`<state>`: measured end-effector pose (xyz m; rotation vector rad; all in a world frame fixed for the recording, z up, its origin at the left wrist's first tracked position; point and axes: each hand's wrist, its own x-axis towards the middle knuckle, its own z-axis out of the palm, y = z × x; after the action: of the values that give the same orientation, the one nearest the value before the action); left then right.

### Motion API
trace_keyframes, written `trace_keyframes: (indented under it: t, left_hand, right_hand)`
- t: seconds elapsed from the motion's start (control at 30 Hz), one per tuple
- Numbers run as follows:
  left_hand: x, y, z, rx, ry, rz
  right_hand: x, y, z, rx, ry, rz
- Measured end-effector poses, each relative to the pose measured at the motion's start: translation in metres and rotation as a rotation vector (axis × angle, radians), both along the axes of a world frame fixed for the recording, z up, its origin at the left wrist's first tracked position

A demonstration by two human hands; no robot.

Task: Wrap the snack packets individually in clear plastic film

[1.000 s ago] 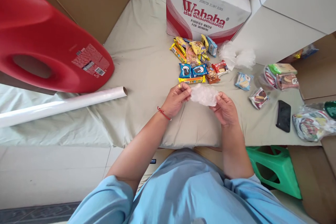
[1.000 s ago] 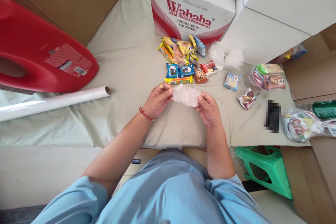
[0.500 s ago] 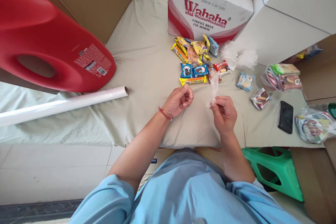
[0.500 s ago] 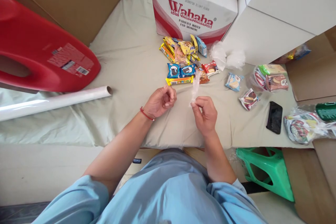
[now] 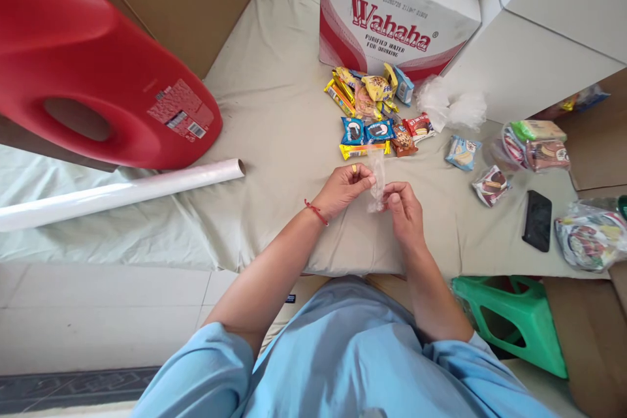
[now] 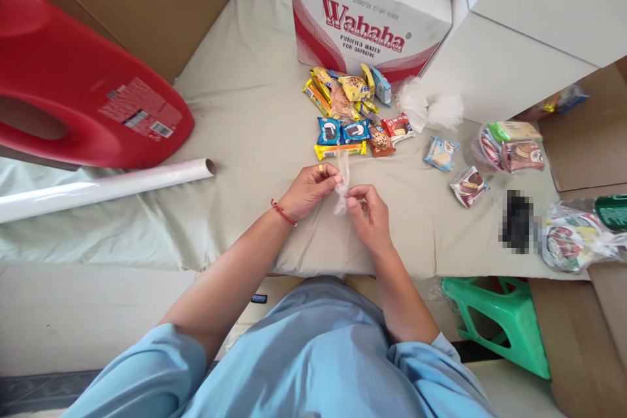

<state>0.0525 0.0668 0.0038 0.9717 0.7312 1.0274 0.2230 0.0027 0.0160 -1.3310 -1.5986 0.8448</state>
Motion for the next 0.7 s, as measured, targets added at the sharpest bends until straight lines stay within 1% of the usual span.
trace_keyframes:
  t: [0.07,0.17,0.23,0.3,0.4,0.53,0.63,0.7]
  left_hand:
    - [0.000,-0.001,0.000,0.035,0.010,-0.045]
    - [0.001,-0.002,-0.001,0.033,-0.018,-0.098]
    - [0.000,-0.001,-0.002,0.002,-0.057,-0.063]
    - [-0.002,0.000,-0.003,-0.053,-0.116,0.004]
    - [-0.006,0.004,-0.001,-0.127,-0.224,0.063]
    - [-0.008,0.006,0.000,-0.204,-0.300,0.043]
    - [-0.006,0.004,-0.001,-0.269,-0.269,0.035]
    - [-0.002,0.003,-0.004,-0.262,-0.213,0.031]
  right_hand:
    - [-0.001,0.002,0.001,-0.079,0.119,-0.065]
    - [-0.001,0.007,0.002,-0.149,0.210,-0.102]
    - [0.004,0.009,0.001,-0.165,0.271,-0.158]
    - [0.014,0.011,0.001,-0.173,0.368,-0.210]
    - [0.032,0.010,0.000,-0.210,0.489,-0.230]
    - [0.044,0.006,0.000,-0.240,0.515,-0.235]
    - [0.039,0.003,0.002,-0.221,0.478,-0.243]
    - [0.032,0.002,0.003,-0.195,0.400,-0.224]
